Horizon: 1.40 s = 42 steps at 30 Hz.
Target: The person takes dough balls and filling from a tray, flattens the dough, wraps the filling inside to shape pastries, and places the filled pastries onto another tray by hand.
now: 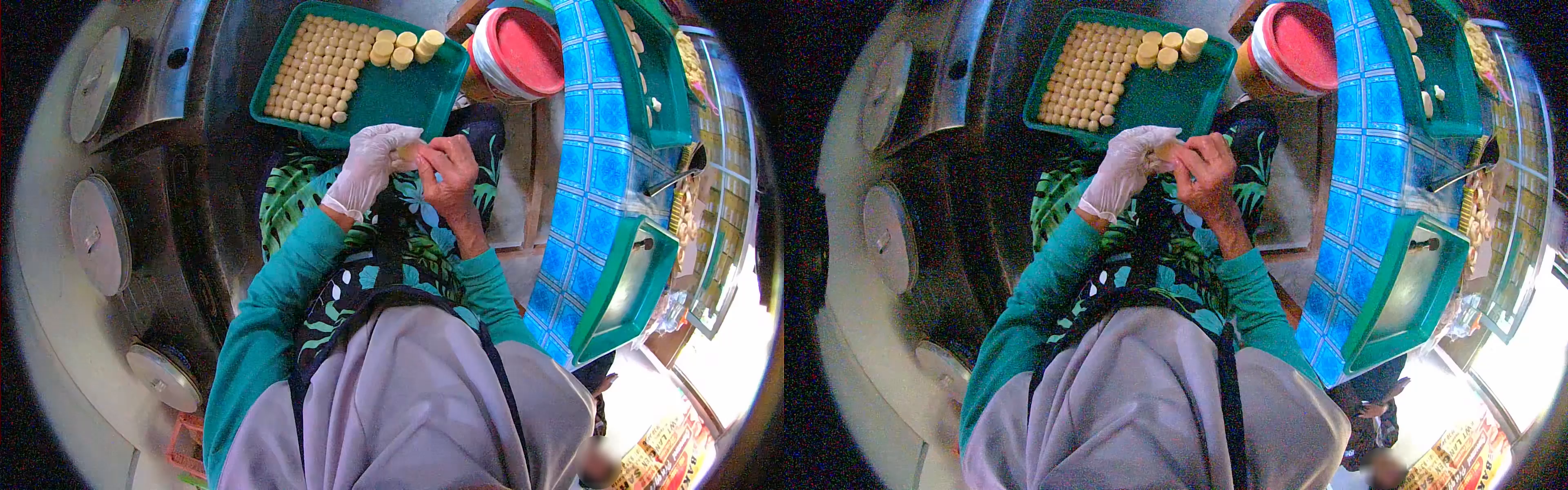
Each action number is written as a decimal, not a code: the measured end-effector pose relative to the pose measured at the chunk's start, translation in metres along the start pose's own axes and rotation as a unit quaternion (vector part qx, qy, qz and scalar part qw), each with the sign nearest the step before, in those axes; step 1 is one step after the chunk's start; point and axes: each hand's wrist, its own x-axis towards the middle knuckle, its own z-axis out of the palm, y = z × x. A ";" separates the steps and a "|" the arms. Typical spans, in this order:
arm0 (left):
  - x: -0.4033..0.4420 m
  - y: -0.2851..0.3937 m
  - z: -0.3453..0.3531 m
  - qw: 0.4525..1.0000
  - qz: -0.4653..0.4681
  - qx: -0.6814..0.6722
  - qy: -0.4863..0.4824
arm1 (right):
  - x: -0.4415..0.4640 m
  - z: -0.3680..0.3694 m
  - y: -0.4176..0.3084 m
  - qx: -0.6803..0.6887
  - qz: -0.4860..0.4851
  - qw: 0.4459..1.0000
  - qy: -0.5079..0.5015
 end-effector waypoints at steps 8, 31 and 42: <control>-0.010 0.008 0.028 0.997 0.013 -0.035 -0.072 | -0.007 0.021 0.010 0.505 0.335 0.786 0.119; -0.008 0.008 -0.002 0.996 0.014 -0.018 -0.088 | 0.011 0.020 -0.020 0.334 0.272 0.899 0.076; -0.003 -0.012 0.018 0.993 0.075 -0.083 -0.023 | 0.016 0.042 -0.055 0.509 0.258 0.819 0.060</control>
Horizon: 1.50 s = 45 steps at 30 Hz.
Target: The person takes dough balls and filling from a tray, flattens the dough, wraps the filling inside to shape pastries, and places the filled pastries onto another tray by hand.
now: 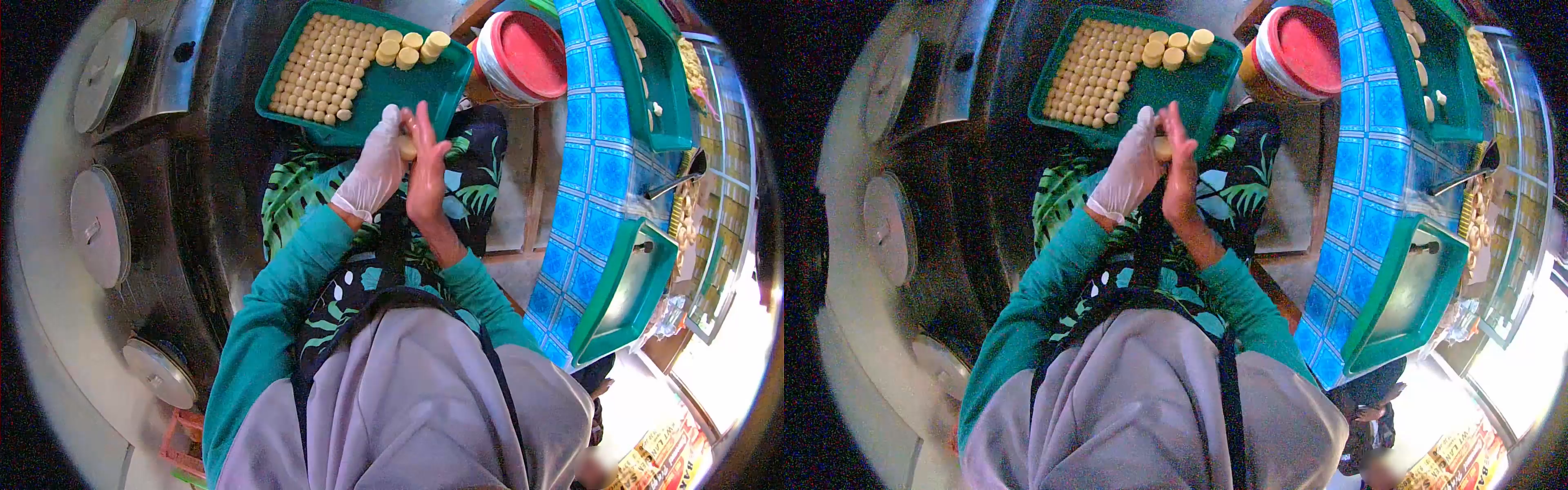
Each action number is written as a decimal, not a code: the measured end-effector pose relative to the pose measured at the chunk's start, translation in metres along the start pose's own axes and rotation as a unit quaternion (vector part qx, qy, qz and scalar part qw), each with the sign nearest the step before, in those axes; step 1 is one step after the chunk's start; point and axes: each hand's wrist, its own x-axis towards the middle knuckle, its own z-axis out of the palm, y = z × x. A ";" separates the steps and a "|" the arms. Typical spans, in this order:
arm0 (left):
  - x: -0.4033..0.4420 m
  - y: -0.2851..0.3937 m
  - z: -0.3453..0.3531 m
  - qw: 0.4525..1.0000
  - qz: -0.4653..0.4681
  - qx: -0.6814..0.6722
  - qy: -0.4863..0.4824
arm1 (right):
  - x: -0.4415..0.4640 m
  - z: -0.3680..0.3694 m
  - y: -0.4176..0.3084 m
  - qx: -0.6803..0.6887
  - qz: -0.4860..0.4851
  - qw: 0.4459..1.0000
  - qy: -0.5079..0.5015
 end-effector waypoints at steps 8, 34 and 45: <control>0.000 0.003 0.008 0.995 0.069 0.035 -0.062 | 0.056 -0.017 0.004 -0.297 -0.167 0.939 0.053; 0.001 0.007 0.019 0.988 0.121 -0.091 0.018 | 0.017 -0.025 0.000 -0.512 -0.254 0.819 0.053; 0.002 0.015 0.023 0.979 0.047 -0.199 0.019 | 0.026 -0.031 0.004 -0.449 -0.235 0.856 0.106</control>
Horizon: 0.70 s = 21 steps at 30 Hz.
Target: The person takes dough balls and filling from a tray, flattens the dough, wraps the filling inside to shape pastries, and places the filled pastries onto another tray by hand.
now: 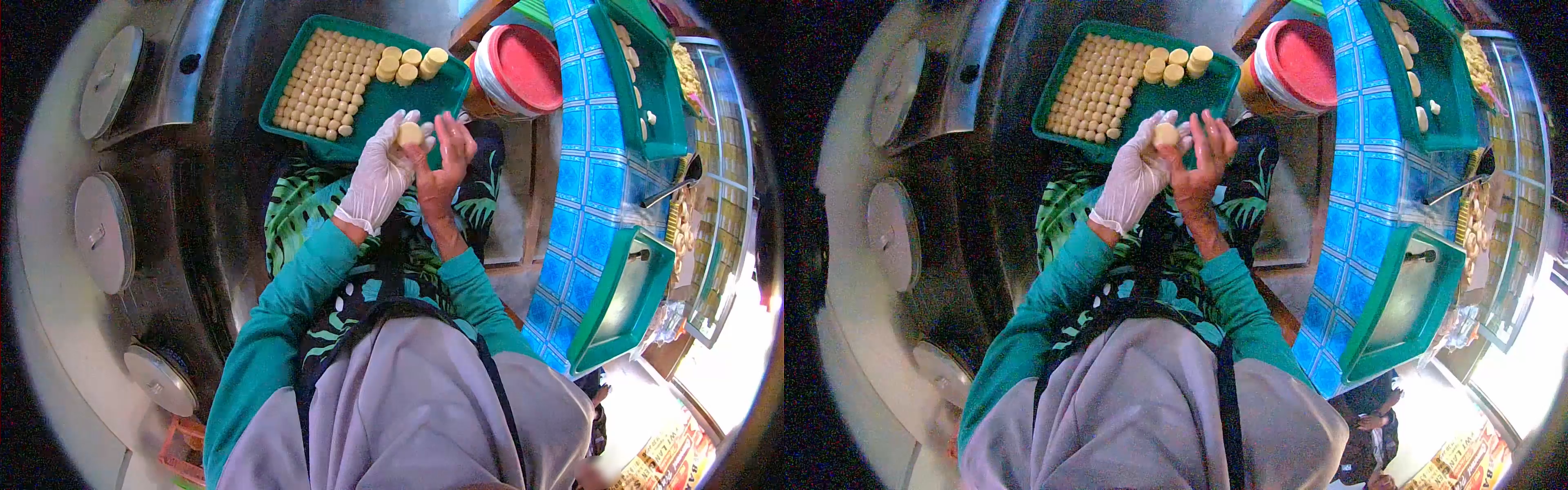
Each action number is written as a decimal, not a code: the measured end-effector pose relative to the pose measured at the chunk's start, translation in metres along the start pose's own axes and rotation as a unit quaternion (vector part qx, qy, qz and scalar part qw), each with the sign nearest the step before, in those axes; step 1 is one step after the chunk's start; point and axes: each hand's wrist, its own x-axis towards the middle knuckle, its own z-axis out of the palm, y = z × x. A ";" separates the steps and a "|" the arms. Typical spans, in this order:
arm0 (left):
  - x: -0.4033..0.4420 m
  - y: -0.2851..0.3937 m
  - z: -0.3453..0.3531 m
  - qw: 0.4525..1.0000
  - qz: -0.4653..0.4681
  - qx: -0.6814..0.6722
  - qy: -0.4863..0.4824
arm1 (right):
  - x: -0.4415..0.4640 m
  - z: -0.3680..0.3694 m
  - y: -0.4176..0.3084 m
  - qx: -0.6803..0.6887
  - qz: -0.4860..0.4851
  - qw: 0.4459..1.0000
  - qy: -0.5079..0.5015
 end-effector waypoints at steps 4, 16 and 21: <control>0.000 0.005 -0.009 0.996 -0.080 -0.016 0.020 | -0.003 -0.004 0.005 0.044 0.075 0.996 -0.022; 0.003 0.018 -0.027 0.976 -0.136 0.152 -0.083 | 0.010 -0.010 0.025 0.563 0.383 0.725 -0.105; -0.005 0.042 -0.008 0.927 -0.155 0.312 -0.136 | 0.008 -0.001 0.038 0.635 0.508 0.571 -0.107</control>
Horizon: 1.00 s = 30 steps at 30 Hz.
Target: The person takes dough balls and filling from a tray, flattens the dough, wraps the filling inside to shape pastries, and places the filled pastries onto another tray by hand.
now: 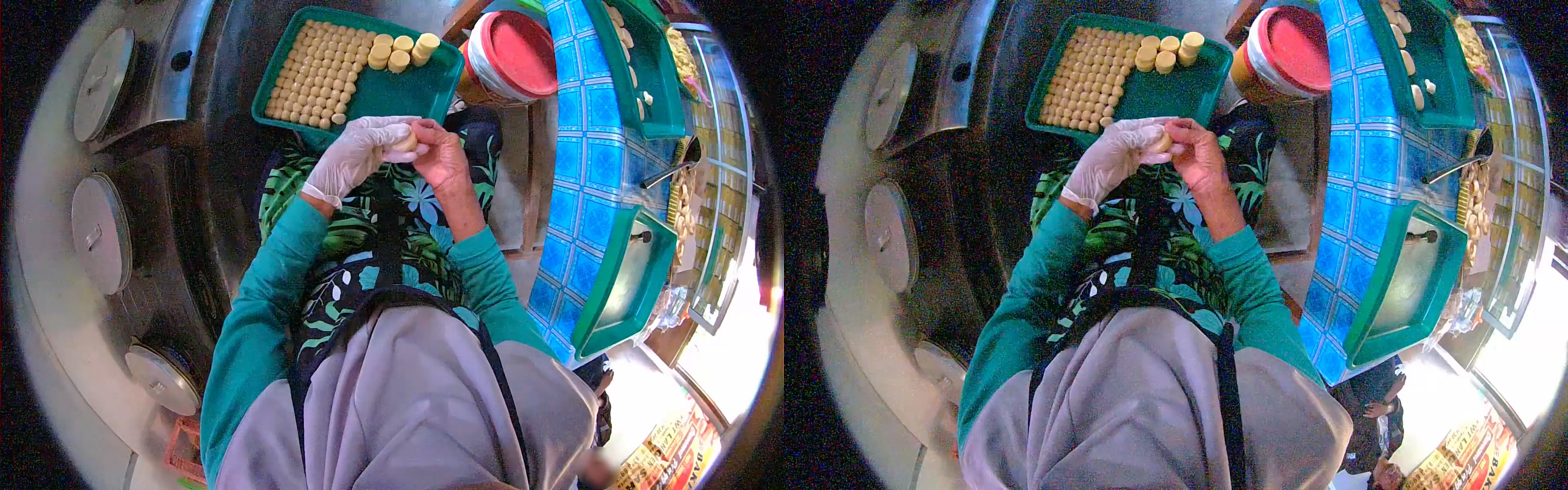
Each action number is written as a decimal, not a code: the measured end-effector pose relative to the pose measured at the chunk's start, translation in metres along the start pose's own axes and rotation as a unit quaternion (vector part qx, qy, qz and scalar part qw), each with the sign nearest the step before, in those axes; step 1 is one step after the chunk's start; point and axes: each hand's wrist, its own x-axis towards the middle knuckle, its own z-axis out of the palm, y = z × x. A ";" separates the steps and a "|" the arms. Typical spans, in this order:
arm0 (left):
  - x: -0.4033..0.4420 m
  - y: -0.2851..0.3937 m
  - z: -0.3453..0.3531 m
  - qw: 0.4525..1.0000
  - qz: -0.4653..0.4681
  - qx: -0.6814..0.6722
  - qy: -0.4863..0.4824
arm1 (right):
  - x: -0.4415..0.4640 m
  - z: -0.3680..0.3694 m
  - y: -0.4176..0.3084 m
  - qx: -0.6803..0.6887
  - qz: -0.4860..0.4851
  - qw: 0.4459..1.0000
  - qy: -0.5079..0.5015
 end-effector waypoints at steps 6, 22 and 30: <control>-0.009 0.016 0.006 0.978 0.033 0.204 -0.024 | -0.015 0.012 0.002 -0.024 -0.016 1.000 0.012; -0.009 0.031 0.014 0.965 0.045 0.249 -0.073 | -0.044 0.033 -0.006 -0.349 -0.256 0.901 -0.019; -0.005 0.016 0.017 0.984 0.037 0.171 -0.046 | -0.045 0.026 -0.024 -0.608 -0.504 0.612 -0.050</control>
